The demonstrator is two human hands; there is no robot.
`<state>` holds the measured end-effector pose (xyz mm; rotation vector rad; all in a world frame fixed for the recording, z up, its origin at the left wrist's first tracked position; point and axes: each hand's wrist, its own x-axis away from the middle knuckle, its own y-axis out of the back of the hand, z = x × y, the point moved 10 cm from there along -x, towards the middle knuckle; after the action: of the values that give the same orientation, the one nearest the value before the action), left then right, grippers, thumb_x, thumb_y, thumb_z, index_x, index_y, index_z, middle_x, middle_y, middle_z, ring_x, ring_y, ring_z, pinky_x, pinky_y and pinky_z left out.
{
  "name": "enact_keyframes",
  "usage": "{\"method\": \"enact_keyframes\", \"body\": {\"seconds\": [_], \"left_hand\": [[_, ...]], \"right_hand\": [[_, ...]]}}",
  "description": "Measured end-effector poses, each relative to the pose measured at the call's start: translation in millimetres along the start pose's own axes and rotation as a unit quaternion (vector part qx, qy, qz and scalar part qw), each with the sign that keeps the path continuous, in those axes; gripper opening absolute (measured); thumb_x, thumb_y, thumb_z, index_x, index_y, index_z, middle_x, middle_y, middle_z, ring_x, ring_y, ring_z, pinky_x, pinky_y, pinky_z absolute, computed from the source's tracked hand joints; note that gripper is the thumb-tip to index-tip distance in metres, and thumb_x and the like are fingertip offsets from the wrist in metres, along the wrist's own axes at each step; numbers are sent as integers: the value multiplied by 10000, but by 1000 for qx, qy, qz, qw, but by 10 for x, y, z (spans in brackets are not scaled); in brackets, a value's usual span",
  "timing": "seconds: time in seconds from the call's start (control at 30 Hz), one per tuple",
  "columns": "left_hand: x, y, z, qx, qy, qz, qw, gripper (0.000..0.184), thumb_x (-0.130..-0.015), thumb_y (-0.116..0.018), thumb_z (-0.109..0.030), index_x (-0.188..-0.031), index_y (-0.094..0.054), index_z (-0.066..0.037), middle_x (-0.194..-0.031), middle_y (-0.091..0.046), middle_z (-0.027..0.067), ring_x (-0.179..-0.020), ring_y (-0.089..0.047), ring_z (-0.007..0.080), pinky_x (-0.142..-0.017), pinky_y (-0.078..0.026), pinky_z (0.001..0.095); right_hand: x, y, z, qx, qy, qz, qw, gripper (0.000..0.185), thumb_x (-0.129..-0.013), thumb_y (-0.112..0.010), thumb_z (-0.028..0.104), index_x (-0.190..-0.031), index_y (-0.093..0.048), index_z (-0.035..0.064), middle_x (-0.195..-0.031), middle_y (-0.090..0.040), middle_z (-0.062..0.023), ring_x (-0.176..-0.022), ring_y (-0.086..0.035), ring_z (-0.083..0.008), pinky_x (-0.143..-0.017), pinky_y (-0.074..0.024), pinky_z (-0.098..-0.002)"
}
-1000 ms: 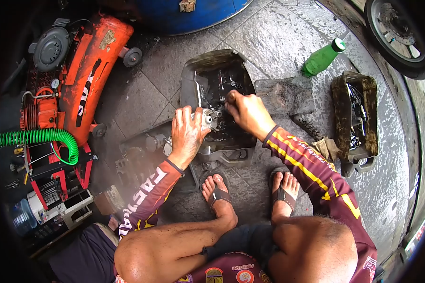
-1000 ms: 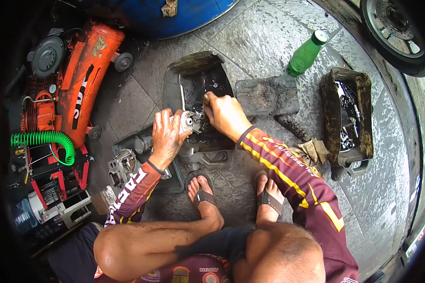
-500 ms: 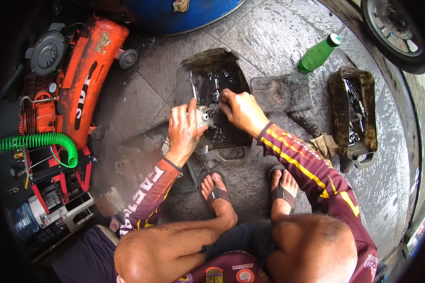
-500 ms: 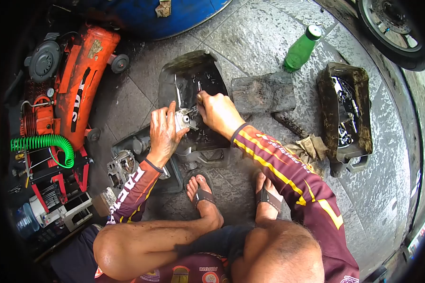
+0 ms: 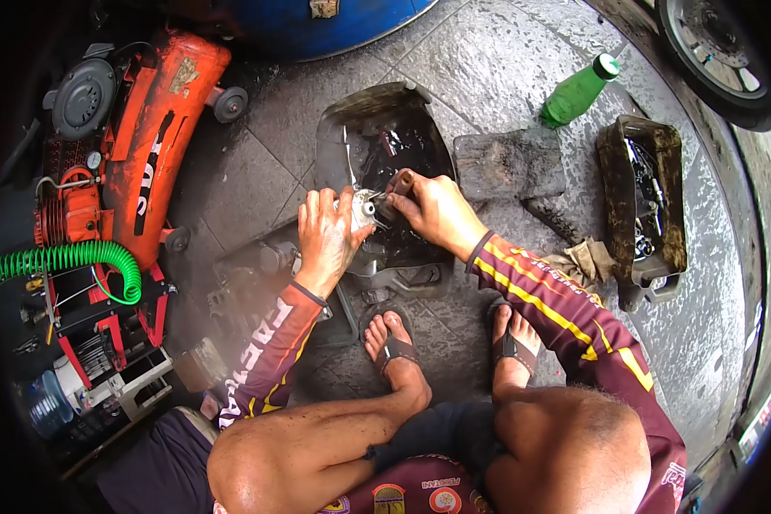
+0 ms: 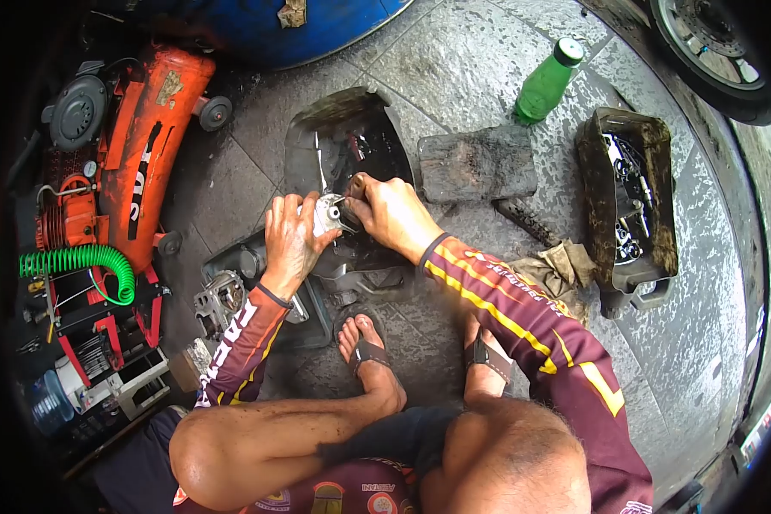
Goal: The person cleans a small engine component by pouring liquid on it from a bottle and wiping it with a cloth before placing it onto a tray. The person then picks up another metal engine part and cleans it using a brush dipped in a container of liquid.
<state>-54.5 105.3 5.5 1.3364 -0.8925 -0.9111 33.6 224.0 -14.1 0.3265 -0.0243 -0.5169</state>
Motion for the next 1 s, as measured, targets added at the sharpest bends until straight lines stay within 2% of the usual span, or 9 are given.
{"method": "enact_keyframes", "body": {"seconds": [0.2, 0.27, 0.37, 0.43, 0.53, 0.67, 0.7, 0.87, 1.0], "left_hand": [[7, 50, -42, 66, 10, 31, 997, 780, -675, -855, -175, -1358, -501, -50, -1052, -522, 119, -1025, -521, 312, -879, -454, 408], [19, 110, -51, 84, 8, 31, 996, 865, -690, -823, -73, -1458, -425, -58, -1053, -515, 129, -1014, -521, 318, -906, -460, 405], [47, 202, -58, 147, 10, 20, 989, 1009, -720, -768, 12, -1581, -255, -103, -1064, -532, 137, -981, -532, 317, -907, -468, 398], [58, 194, -41, 158, 3, 5, 987, 1004, -724, -761, 17, -1581, -251, -98, -1092, -546, 141, -977, -540, 320, -903, -472, 400], [101, 189, -60, 174, -11, -16, 985, 988, -735, -745, 27, -1578, -240, -73, -1155, -567, 149, -968, -556, 320, -896, -480, 400], [135, 152, 30, 231, 5, -51, 972, 965, -747, -722, 37, -1568, -217, -7, -1341, -544, 168, -953, -571, 305, -895, -494, 390], [143, 116, 58, 229, 4, -33, 973, 969, -747, -722, 32, -1563, -202, 14, -1503, -437, 169, -955, -575, 296, -901, -502, 381], [127, 139, 34, 232, 10, -41, 972, 983, -744, -726, 23, -1565, -185, 17, -1585, -331, 177, -953, -573, 294, -894, -504, 379], [131, 133, 78, 234, 5, -55, 971, 994, -743, -725, 17, -1568, -170, 17, -1590, -317, 189, -960, -573, 303, -904, -502, 388]], "right_hand": [[-69, 80, 202, 84, 69, -27, 994, 187, -879, -659, 142, -1021, -628, 25, -689, -655, -218, -681, -675, -415, -643, -552, -497], [-101, 106, -72, 219, 37, -13, 975, 188, -879, -654, 146, -1019, -632, 21, -691, -659, -223, -665, -673, -420, -636, -558, -497], [-164, 314, 56, 139, 27, -34, 989, 208, -882, -667, 177, -1002, -635, 10, -716, -672, -220, -689, -680, -413, -662, -556, -487], [-241, 521, 307, 64, -38, -34, 997, 214, -879, -688, 204, -966, -654, 12, -737, -675, -221, -720, -682, -407, -687, -540, -471], [-291, 527, 460, -51, -6, -41, 998, 210, -879, -698, 218, -949, -677, 20, -726, -666, -227, -730, -676, -417, -680, -534, -463], [-240, 343, 67, 57, -65, -16, 996, 223, -881, -688, 211, -950, -665, 0, -716, -661, -238, -737, -675, -432, -686, -539, -475], [-257, 413, 178, 69, 7, -62, 996, 224, -882, -684, 210, -951, -651, -1, -706, -660, -237, -744, -680, -428, -691, -545, -479], [-102, 318, 530, -65, 14, -46, 997, 155, -899, -670, 167, -963, -664, 27, -748, -684, -207, -725, -692, -393, -670, -547, -432], [-179, 356, 259, 35, 23, -67, 997, 159, -893, -677, 170, -963, -659, 28, -753, -681, -217, -736, -689, -407, -660, -543, -446]]}}
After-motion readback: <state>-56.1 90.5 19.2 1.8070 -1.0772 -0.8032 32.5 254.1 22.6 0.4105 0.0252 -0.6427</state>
